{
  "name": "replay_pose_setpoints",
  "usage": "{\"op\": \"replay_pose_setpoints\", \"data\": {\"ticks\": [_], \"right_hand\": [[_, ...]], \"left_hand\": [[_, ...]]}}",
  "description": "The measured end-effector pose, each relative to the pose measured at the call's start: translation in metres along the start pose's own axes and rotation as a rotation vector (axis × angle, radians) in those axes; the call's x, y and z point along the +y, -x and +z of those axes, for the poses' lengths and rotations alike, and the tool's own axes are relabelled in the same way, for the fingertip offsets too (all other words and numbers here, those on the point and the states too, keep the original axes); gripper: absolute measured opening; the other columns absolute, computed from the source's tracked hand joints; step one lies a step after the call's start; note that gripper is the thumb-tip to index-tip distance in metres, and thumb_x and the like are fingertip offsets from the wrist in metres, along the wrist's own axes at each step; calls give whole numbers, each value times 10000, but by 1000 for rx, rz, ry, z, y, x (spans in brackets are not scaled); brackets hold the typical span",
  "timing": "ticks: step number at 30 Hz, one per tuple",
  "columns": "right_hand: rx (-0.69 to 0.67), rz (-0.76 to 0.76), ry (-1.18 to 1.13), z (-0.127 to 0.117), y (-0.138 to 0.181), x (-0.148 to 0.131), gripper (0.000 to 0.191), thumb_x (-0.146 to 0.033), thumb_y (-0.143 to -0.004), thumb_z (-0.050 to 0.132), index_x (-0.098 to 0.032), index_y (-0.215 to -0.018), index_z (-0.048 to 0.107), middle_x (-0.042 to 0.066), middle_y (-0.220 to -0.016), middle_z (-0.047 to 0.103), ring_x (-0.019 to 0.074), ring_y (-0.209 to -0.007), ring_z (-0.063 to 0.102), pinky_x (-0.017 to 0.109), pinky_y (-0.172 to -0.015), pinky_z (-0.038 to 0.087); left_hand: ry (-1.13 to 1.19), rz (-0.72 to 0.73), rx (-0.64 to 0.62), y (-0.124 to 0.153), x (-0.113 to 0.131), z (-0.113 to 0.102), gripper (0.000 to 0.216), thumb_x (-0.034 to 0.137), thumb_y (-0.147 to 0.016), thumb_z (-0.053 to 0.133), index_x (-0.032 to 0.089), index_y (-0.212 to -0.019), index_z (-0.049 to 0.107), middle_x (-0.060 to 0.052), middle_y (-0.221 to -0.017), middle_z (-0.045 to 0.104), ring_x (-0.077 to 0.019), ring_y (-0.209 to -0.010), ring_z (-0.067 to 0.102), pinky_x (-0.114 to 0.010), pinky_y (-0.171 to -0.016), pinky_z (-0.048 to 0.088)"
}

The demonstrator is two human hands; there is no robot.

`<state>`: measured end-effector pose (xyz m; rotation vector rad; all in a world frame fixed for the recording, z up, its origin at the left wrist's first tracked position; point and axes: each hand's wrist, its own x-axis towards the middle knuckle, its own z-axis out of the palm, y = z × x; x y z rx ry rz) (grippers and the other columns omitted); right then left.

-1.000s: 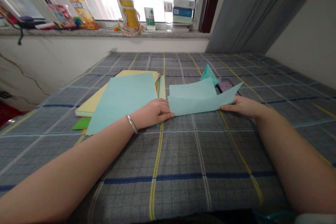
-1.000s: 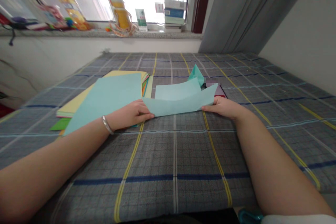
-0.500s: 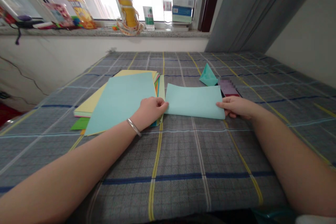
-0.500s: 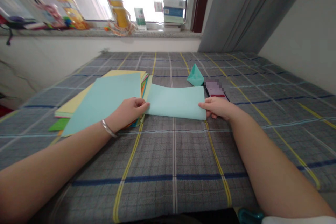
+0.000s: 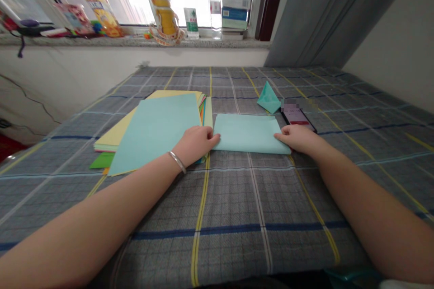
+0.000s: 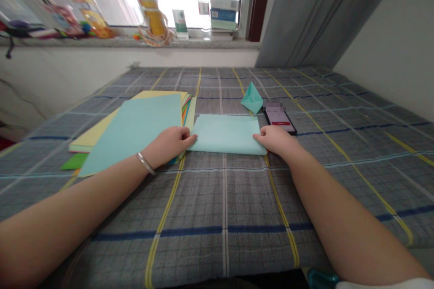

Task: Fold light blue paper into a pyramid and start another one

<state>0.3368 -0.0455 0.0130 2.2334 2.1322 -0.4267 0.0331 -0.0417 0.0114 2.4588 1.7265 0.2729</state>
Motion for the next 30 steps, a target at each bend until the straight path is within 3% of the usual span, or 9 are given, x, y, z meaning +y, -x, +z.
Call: {"op": "replay_pose_setpoints", "data": {"ticks": [5, 9, 12, 16, 21, 23, 26, 30], "right_hand": [[64, 26, 66, 2, -4, -1, 305, -462, -867, 432, -211, -728, 536, 99, -745, 646, 233, -723, 602, 314, -545, 317], [175, 26, 77, 7, -8, -4, 281, -410, -873, 435, -184, -810, 589, 143, -824, 664, 274, -834, 623, 327, -615, 358], [271, 51, -5, 14, -12, -4, 253, -378, -849, 503, -160, -911, 614, 141, -892, 678, 276, -876, 629, 326, -681, 401], [385, 97, -188, 20, -17, -2, 434, -362, -794, 610, -113, -1149, 577, 120, -945, 689, 253, -860, 637, 320, -729, 446], [312, 116, -343, 18, -22, 4, 622, -388, -765, 658, -81, -1292, 539, 122, -924, 707, 250, -783, 646, 319, -646, 453], [245, 135, -436, 16, -23, 6, 557, -425, -778, 645, -111, -1235, 592, 117, -922, 709, 231, -715, 638, 304, -563, 429], [163, 166, -607, 13, -21, 7, 358, -459, -793, 626, -168, -997, 664, 82, -820, 685, 177, -576, 576, 272, -443, 346], [65, 180, -835, 11, -15, 8, 185, -368, -764, 663, -205, -813, 590, -12, -589, 531, 108, -434, 425, 235, -386, 244]], "left_hand": [[-16, 7, -8, -4, 1, -2, 334, 418, -903, 460, 193, -675, 555, -33, -657, 620, -190, -648, 577, -282, -584, 356], [16, -10, 55, -5, 3, 1, 291, 421, -937, 420, 184, -927, 590, -37, -762, 648, -199, -709, 601, -290, -623, 395], [-4, 62, 109, -6, 4, 7, 306, 383, -937, 438, 171, -1099, 588, -66, -898, 647, -208, -817, 610, -317, -744, 450], [-89, 155, 179, -7, 3, 16, 331, 361, -929, 449, 193, -1132, 648, -114, -1098, 611, -262, -1017, 566, -396, -925, 435], [-68, 142, 161, -7, 1, 18, 349, 370, -939, 422, 212, -1139, 660, -98, -1213, 619, -287, -1099, 548, -453, -987, 411], [-60, 130, 153, -6, 1, 18, 341, 361, -942, 421, 225, -1147, 657, -83, -1297, 596, -314, -1220, 498, -516, -1066, 337], [-56, 94, 135, -6, 2, 17, 326, 348, -934, 435, 249, -1159, 648, -64, -1389, 545, -373, -1385, 338, -636, -1125, 168], [8, 93, 75, -7, 2, 17, 326, 342, -923, 444, 233, -1177, 617, -76, -1337, 591, -361, -1425, 288, -639, -1142, 117]]}}
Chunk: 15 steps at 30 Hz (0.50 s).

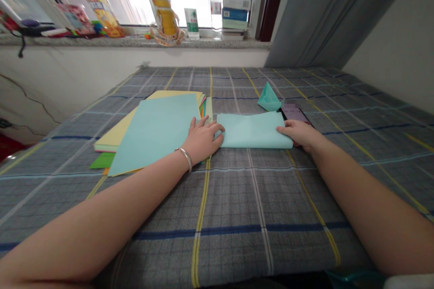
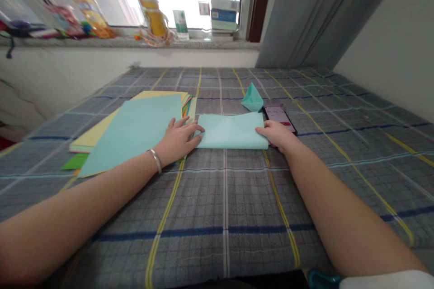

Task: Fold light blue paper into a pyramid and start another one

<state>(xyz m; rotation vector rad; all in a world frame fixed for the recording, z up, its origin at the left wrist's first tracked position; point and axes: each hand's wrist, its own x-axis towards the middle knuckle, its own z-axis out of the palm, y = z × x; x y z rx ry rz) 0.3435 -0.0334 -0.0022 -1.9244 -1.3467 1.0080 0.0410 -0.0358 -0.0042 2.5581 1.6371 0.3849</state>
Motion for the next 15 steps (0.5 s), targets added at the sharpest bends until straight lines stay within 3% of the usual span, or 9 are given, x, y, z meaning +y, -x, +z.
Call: {"op": "replay_pose_setpoints", "data": {"ticks": [4, 7, 9, 12, 15], "right_hand": [[-174, -8, -123, -12, 3, 4, 257, -409, -723, 699, -211, -841, 585, -59, -509, 412, 79, -393, 293, 226, -373, 185], [-254, -9, -134, -21, 6, 5, 308, -423, -675, 742, -214, -843, 590, -34, -535, 460, 91, -421, 336, 233, -366, 214], [-291, -3, -145, -23, 8, 5, 313, -400, -657, 758, -219, -846, 585, -29, -567, 479, 90, -440, 356, 225, -365, 218], [-343, 3, -152, -22, 11, 5, 306, -362, -645, 769, -224, -831, 569, -50, -577, 447, 71, -438, 333, 204, -363, 177], [-383, -4, -107, -20, 11, 7, 280, -353, -660, 766, -225, -795, 556, -51, -580, 453, 65, -432, 330, 202, -363, 164]], "left_hand": [[164, -67, 31, -2, -3, 0, 388, 363, -918, 456, 179, -1250, 535, -120, -1295, 615, -310, -1354, 420, -596, -1161, 118], [354, -130, 60, -4, -5, 1, 446, 355, -915, 468, 161, -1317, 462, -127, -1288, 624, -278, -1293, 488, -575, -1165, 114], [519, -164, 88, -5, -7, 2, 513, 348, -893, 508, 151, -1358, 418, -140, -1266, 630, -264, -1227, 537, -532, -1135, 230], [775, -201, 138, -6, -9, 4, 618, 327, -858, 560, 144, -1411, 354, -119, -1129, 658, -202, -954, 631, -383, -902, 461], [842, -192, 176, -7, -11, 4, 659, 271, -849, 562, 148, -1449, 318, 5, -790, 615, -131, -663, 551, -282, -683, 448]]}}
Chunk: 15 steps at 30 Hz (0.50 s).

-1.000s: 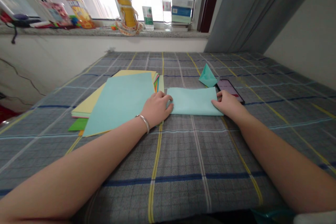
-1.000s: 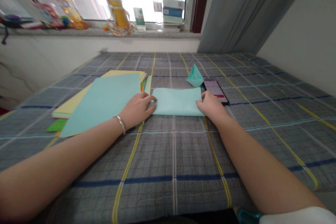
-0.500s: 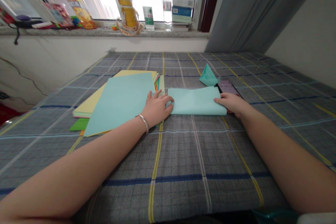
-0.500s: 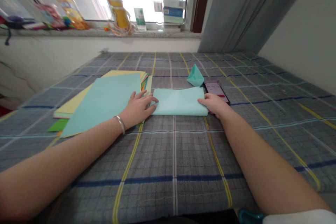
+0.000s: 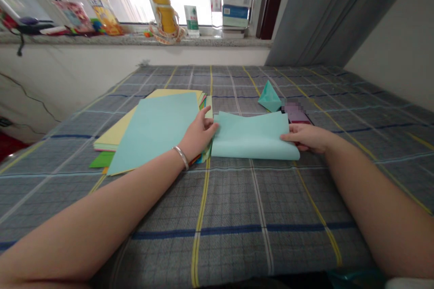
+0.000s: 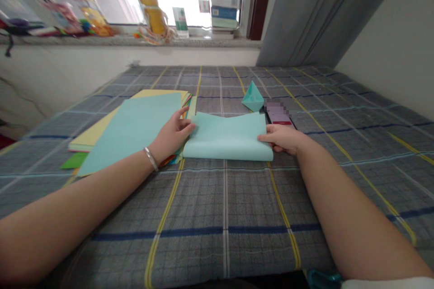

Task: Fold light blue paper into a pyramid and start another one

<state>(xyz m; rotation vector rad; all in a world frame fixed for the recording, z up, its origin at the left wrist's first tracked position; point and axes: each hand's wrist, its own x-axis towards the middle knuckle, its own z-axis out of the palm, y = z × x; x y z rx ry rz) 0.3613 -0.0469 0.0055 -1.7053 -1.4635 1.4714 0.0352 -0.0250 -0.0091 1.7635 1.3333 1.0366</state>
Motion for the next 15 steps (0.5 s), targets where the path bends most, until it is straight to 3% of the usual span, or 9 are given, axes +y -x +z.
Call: {"op": "replay_pose_setpoints", "data": {"ticks": [4, 8, 12, 15], "right_hand": [[117, -91, 106, 1, -7, 3, 228, -401, -753, 687, -234, -874, 590, -14, -621, 556, 101, -446, 415, 229, -383, 269], [371, -319, 174, 2, -19, 7, 311, -395, -795, 634, -233, -1057, 589, 67, -898, 709, 213, -712, 643, 310, -578, 484], [417, -387, 238, 7, -24, 8, 344, -352, -804, 605, -220, -1120, 568, 83, -946, 728, 244, -789, 672, 356, -652, 508], [415, -451, 433, 10, -21, 5, 245, -344, -776, 639, -216, -983, 611, 59, -867, 718, 228, -747, 654, 338, -651, 481]], "left_hand": [[-66, 26, 12, 0, 0, -1, 630, 220, -855, 539, 171, -1455, 355, 64, -618, 480, -113, -558, 445, -254, -603, 386], [-12, 9, -4, 0, -1, -2, 605, 205, -853, 522, 187, -1442, 385, 49, -637, 501, -118, -579, 466, -247, -590, 378], [50, 12, -49, 3, 2, -1, 579, 234, -857, 526, 212, -1425, 416, 52, -628, 480, -106, -545, 415, -231, -542, 333], [47, 24, -69, 5, 6, -1, 553, 249, -876, 496, 235, -1424, 425, 60, -609, 439, -102, -520, 364, -228, -525, 312]]}}
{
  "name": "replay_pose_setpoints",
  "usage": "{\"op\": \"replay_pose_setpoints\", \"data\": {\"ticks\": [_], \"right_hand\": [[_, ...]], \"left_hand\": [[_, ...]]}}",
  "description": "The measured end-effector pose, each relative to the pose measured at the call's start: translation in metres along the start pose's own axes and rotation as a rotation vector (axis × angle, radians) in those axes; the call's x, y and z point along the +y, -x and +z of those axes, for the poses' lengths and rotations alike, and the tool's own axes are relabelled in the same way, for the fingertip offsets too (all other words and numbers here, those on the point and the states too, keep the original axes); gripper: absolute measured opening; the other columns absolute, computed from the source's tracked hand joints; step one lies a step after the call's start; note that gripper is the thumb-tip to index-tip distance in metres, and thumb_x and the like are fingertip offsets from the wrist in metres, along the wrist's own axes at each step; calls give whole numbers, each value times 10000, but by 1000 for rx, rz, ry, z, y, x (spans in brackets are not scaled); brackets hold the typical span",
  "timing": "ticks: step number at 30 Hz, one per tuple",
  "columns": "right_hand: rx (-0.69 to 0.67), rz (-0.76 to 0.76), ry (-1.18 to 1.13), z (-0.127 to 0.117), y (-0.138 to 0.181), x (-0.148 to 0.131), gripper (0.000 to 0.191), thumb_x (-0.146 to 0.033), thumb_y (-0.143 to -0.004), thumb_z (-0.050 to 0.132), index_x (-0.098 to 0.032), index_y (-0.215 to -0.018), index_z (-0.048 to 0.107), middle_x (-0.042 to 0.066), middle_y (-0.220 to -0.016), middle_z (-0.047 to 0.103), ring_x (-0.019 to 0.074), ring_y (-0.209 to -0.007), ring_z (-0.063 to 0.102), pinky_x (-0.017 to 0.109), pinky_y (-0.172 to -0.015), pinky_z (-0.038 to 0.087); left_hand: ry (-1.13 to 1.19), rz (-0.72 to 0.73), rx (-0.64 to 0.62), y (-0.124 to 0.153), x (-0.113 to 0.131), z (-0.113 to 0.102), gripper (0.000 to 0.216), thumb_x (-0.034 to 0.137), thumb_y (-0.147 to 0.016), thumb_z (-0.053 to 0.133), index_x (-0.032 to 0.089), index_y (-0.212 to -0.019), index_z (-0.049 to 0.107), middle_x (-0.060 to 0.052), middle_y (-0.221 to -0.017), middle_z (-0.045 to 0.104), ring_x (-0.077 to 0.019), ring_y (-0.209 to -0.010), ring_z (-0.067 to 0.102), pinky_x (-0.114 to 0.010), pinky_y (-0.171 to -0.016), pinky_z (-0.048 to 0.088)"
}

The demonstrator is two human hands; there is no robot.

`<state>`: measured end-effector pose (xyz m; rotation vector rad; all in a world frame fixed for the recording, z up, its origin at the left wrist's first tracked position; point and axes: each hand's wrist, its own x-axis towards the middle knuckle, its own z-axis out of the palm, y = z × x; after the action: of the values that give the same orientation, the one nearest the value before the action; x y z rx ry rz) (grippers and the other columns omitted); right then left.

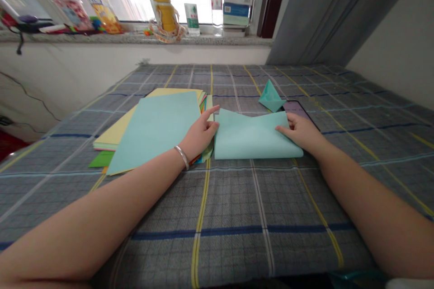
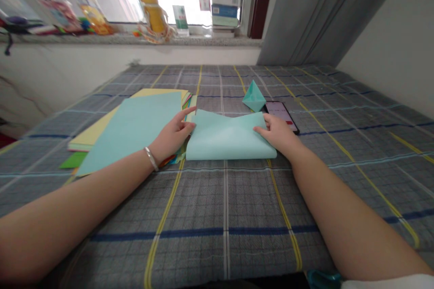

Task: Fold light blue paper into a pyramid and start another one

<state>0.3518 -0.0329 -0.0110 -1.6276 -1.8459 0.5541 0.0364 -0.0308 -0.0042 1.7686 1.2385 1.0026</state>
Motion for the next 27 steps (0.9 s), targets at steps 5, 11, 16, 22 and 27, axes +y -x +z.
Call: {"op": "replay_pose_setpoints", "data": {"ticks": [5, 11, 16, 22, 27], "right_hand": [[-15, -18, 108, 0, 2, -5, 219, -375, -751, 677, -215, -877, 595, 36, -777, 671, 207, -679, 610, 321, -630, 442], [42, -6, 40, 5, -1, -2, 444, -403, -719, 709, -225, -1098, 561, 57, -910, 657, 235, -768, 607, 337, -667, 449], [66, -47, -48, 8, 0, 0, 534, -435, -773, 653, -273, -1255, 489, 42, -934, 614, 222, -764, 558, 317, -635, 424], [190, 11, -38, 6, 1, -2, 274, -439, -909, 427, -243, -1073, 526, -7, -710, 472, 178, -632, 458, 294, -588, 358], [90, -14, -139, 4, 2, -3, 429, -404, -862, 517, -274, -1270, 493, -54, -616, 323, 147, -514, 345, 272, -503, 283]], "left_hand": [[-91, -34, 15, -1, 3, 1, 591, 175, -823, 498, 220, -1410, 446, 61, -604, 422, -108, -522, 366, -234, -537, 319], [-116, -73, 7, -8, 5, 2, 545, 248, -837, 561, 179, -1372, 487, 61, -605, 418, -109, -532, 399, -250, -567, 348], [-146, -83, 40, -10, 7, 2, 624, 313, -824, 638, 187, -1406, 450, 66, -584, 406, -114, -534, 413, -256, -577, 373], [119, -73, -87, -11, -4, 3, 515, 268, -826, 601, 194, -1321, 477, -20, -826, 621, -150, -694, 586, -271, -641, 483], [206, -48, -198, -8, 0, 2, 660, 190, -798, 571, 295, -1419, 374, -11, -895, 638, -138, -681, 601, -262, -624, 511]]}}
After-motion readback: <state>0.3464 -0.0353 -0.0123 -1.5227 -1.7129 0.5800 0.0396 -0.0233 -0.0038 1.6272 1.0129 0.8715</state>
